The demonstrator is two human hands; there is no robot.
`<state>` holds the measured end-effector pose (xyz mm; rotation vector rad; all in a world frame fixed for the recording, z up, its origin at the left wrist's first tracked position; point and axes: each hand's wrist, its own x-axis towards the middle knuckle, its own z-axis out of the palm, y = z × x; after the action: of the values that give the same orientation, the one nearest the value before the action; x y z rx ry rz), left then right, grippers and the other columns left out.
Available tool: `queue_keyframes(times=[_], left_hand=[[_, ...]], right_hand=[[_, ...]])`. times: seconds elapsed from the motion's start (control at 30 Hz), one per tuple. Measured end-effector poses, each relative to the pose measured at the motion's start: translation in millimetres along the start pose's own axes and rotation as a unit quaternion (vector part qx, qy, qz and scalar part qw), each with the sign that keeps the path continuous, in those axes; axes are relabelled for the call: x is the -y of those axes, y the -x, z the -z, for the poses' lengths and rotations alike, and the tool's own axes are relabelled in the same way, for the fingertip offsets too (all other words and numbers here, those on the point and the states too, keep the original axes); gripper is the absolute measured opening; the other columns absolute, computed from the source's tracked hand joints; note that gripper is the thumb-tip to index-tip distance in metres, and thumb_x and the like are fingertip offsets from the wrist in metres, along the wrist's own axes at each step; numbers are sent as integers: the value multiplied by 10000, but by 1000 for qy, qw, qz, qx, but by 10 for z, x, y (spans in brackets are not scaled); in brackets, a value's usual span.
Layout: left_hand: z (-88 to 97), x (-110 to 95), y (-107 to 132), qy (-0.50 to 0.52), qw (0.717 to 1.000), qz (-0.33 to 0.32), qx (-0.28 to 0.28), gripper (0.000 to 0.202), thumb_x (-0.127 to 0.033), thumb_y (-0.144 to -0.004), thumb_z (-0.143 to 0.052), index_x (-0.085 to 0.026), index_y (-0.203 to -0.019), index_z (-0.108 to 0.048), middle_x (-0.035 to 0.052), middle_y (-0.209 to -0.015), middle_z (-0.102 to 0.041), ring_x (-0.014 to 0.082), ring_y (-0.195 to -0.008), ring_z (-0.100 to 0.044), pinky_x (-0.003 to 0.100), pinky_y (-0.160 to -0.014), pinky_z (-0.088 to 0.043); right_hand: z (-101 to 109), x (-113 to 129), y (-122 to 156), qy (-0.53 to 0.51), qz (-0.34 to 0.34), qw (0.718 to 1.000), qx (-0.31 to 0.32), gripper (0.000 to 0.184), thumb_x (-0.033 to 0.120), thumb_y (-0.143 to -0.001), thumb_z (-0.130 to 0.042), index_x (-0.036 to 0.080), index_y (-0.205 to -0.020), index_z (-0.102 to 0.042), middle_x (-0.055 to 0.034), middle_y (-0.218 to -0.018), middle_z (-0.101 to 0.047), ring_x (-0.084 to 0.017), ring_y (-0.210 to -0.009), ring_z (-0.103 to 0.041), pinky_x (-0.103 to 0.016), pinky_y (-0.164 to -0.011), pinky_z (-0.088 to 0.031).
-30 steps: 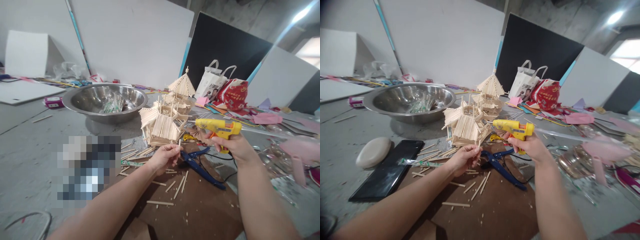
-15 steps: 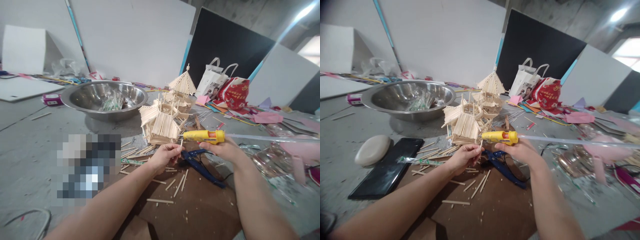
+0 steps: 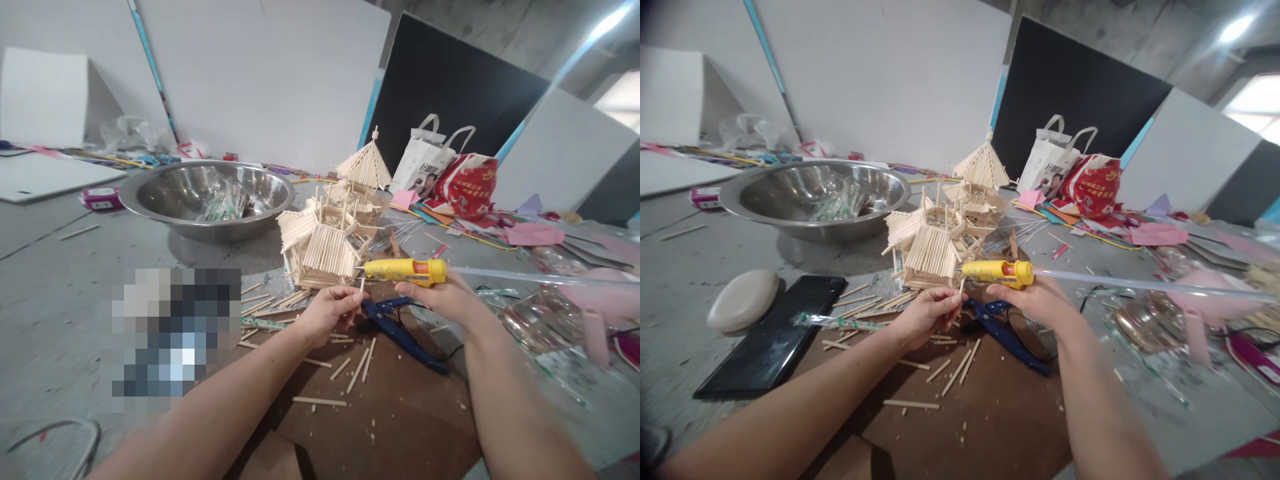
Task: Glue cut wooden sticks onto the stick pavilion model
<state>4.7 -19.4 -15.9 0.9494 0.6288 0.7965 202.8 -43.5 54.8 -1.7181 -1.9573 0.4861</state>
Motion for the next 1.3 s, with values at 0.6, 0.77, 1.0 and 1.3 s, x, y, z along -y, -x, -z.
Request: queue_keyframes(times=[0.6, 0.77, 1.0, 1.3], left_hand=[[-8, -21, 14, 4, 1000, -1, 2, 234, -343, -616, -632, -128, -700, -592, -35, -495, -476, 39, -377, -388, 176, -353, -260], [2, -13, 8, 4, 1000, 3, 3, 247, -349, -615, -632, -128, -717, -590, -34, -499, -477, 38, -376, -385, 176, -350, -247], [18, -12, -3, 9, 1000, 0, 10, 247, -351, -623, -626, -131, -728, -588, -37, -508, -467, 38, -391, -391, 174, -355, -256], [34, -31, -32, 24, 1000, -1, 0, 236, -335, -628, -626, -134, -747, -599, -32, -535, -483, 36, -391, -400, 177, -367, -262]], right_hand=[[-8, 76, 8, -11, 11, 1000, -17, 356, 493, -661, -534, 242, -891, -637, -3, -840, -669, -196, -749, -607, -301, -651, -488], [-7, 107, 10, 4, -1, 1000, -19, 352, 493, -667, -525, 240, -884, -638, -5, -836, -669, -197, -763, -603, -301, -660, -485], [4, 100, 15, 5, 18, 999, -31, 348, 482, -663, -534, 240, -889, -637, -10, -823, -671, -211, -755, -605, -317, -652, -485], [20, 133, 22, 20, -4, 999, -27, 352, 496, -670, -516, 254, -895, -639, -1, -860, -664, -217, -803, -594, -316, -678, -475]])
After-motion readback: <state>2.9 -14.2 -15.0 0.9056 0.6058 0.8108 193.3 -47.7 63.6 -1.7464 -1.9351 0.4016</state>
